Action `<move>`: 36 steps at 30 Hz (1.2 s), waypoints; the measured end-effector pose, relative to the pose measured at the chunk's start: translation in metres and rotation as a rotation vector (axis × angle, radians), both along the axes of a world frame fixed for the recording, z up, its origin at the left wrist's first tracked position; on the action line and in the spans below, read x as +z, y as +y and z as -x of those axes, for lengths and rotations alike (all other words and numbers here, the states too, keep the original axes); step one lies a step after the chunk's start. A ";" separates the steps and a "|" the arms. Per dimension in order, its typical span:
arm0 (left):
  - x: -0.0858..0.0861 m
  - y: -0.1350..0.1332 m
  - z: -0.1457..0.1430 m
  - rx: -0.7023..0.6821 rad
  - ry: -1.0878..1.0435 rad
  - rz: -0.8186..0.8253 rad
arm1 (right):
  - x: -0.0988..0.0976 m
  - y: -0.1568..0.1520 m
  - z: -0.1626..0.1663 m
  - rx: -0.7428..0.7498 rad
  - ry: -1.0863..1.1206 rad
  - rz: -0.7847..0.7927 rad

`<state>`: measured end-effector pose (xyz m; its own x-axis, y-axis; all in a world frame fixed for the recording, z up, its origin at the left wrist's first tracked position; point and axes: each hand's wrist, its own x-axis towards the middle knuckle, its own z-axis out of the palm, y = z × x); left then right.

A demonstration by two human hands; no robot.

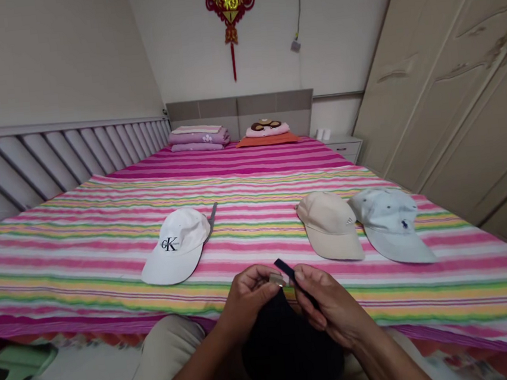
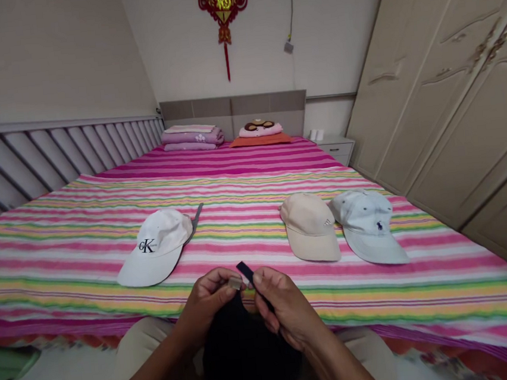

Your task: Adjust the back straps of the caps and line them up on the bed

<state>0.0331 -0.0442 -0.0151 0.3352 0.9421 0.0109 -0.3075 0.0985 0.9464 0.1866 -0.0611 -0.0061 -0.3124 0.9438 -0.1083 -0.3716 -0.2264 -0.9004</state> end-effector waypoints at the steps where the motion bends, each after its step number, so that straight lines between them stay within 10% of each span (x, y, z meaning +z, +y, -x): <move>1: -0.001 0.000 -0.001 -0.015 -0.079 0.072 | 0.001 -0.001 -0.001 -0.021 0.012 -0.001; 36: -0.003 -0.004 -0.003 -0.033 -0.284 0.146 | 0.008 -0.007 0.004 0.024 -0.006 0.023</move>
